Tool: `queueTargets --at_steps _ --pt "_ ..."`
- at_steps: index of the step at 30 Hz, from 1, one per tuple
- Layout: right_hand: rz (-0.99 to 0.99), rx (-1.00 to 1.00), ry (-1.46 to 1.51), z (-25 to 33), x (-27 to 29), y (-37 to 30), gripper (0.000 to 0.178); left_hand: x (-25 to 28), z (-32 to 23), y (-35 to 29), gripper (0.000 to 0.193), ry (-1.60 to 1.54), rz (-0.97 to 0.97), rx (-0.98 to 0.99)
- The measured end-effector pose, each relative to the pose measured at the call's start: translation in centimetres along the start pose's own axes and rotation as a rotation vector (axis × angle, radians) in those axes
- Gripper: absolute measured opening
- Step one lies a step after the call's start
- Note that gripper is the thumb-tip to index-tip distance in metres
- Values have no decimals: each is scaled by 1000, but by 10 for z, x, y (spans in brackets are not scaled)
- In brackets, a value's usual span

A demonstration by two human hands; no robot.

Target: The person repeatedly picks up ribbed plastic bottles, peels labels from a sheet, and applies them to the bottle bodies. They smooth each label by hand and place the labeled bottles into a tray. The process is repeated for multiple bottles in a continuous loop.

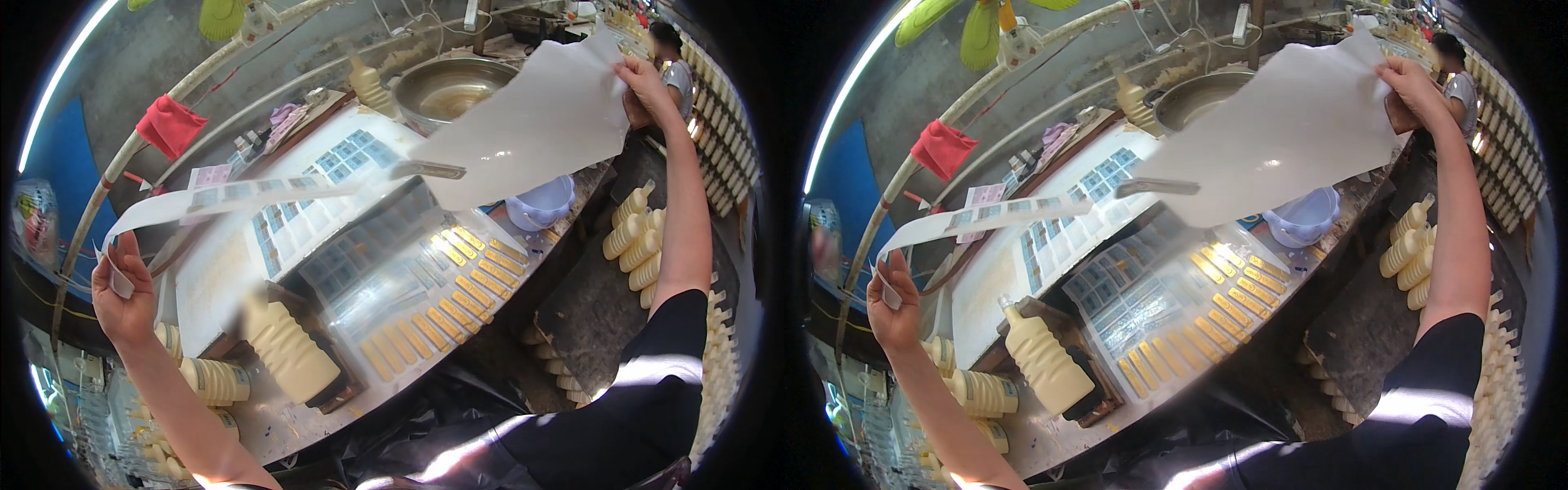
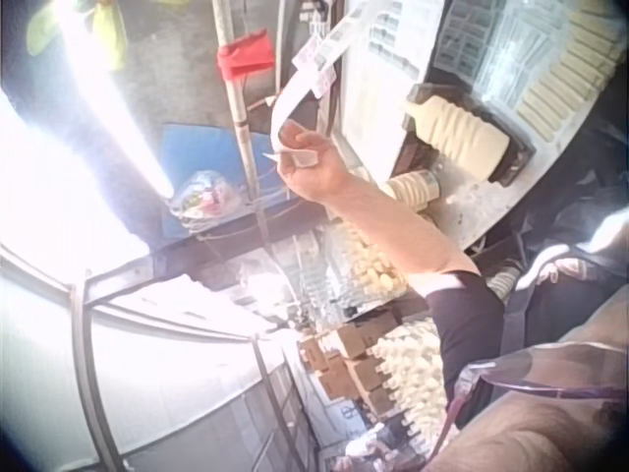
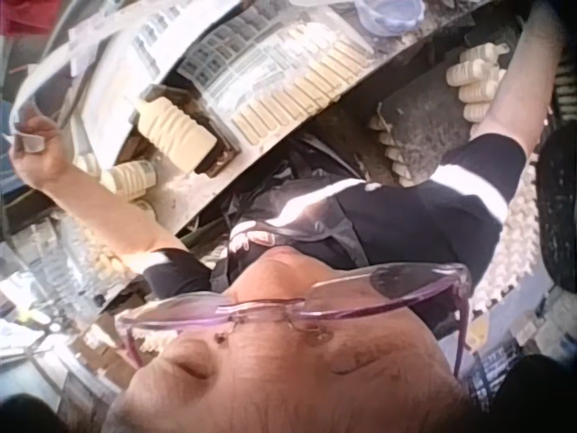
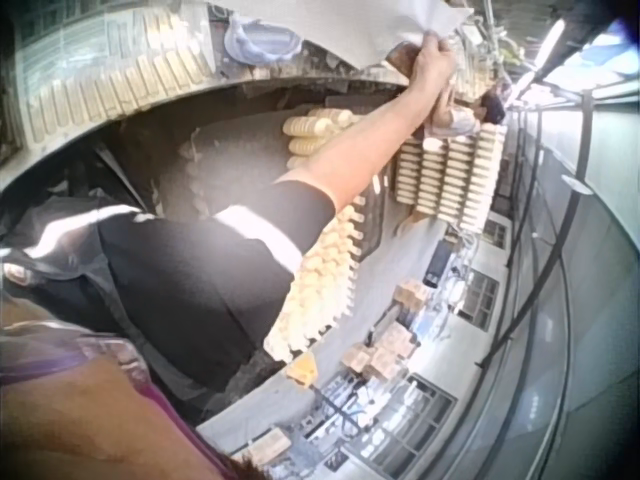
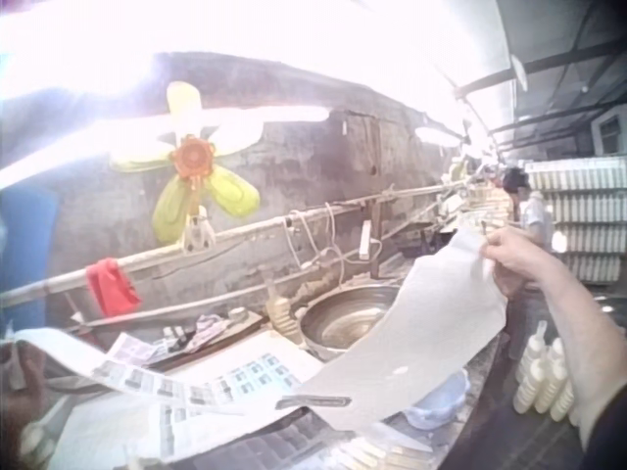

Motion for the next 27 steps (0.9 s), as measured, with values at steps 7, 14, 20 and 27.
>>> queueTargets --at_steps 7,14,20,27 --pt "94 6 31 37 18 0 26 -39 44 53 16 80 13 146" --pt "24 57 -51 80 6 -6 29 -111 82 99 21 34 102 65" --pt "-34 16 -54 91 4 -9 28 -144 111 109 27 -181 324 82" --pt "-36 45 14 75 -3 -4 24 -59 175 114 31 -368 199 65"
Point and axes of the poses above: each hand's wrist, its own y-axis towards the middle knuckle, its own x-axis out of the back of the hand, z = x × y, the point moved 4 cm from there along y, towards the middle knuckle, and after that the axes turned 5 degrees about -z, right-handed, at the moved point
